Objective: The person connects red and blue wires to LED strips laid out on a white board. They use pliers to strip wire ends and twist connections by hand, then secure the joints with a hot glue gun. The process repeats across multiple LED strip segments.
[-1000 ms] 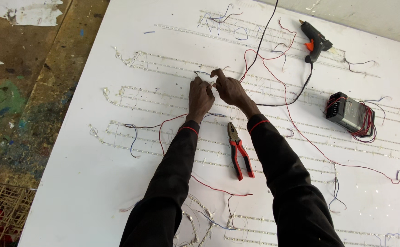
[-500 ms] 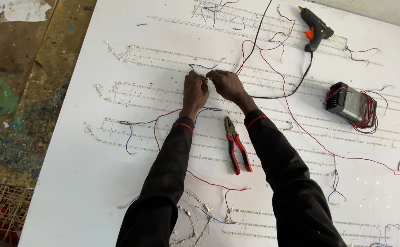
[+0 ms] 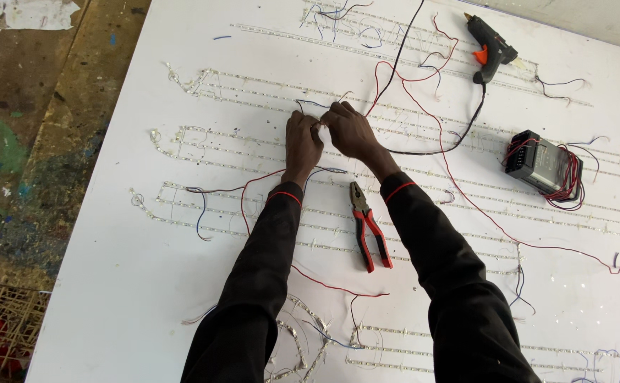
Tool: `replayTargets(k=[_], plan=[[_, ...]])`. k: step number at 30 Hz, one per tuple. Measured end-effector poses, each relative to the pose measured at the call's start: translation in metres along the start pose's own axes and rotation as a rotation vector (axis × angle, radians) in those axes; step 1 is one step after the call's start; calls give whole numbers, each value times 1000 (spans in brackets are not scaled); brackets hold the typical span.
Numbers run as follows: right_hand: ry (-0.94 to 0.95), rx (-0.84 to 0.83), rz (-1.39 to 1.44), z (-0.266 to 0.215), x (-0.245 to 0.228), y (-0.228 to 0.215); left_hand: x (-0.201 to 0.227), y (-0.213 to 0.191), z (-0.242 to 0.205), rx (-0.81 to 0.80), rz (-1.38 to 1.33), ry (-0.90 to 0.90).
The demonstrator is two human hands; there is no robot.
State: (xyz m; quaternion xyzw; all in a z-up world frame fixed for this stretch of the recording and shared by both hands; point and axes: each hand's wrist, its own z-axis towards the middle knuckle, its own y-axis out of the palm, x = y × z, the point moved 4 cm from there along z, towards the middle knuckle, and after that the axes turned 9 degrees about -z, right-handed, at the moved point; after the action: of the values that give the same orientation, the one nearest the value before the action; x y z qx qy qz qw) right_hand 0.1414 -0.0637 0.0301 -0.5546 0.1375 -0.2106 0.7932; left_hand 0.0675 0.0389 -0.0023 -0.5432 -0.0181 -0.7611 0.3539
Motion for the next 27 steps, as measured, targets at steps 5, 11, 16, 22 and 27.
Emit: replayTargets(k=[5, 11, 16, 22, 27], plan=[[439, -701, 732, 23, 20, 15, -7, 2, 0, 31, 2, -22], [134, -685, 510, 21, 20, 1, -11, 3, -3, 24, -60, -38], [-147, -188, 91, 9, 2, -2, -7, -2, -3, 94, -82, -40], [-269, 82, -156, 6, -5, -5, -9, -5, -2, 119, -83, -31], [76, -246, 233, 34, 9, 2, -6, -3, 1, 128, -112, 12]])
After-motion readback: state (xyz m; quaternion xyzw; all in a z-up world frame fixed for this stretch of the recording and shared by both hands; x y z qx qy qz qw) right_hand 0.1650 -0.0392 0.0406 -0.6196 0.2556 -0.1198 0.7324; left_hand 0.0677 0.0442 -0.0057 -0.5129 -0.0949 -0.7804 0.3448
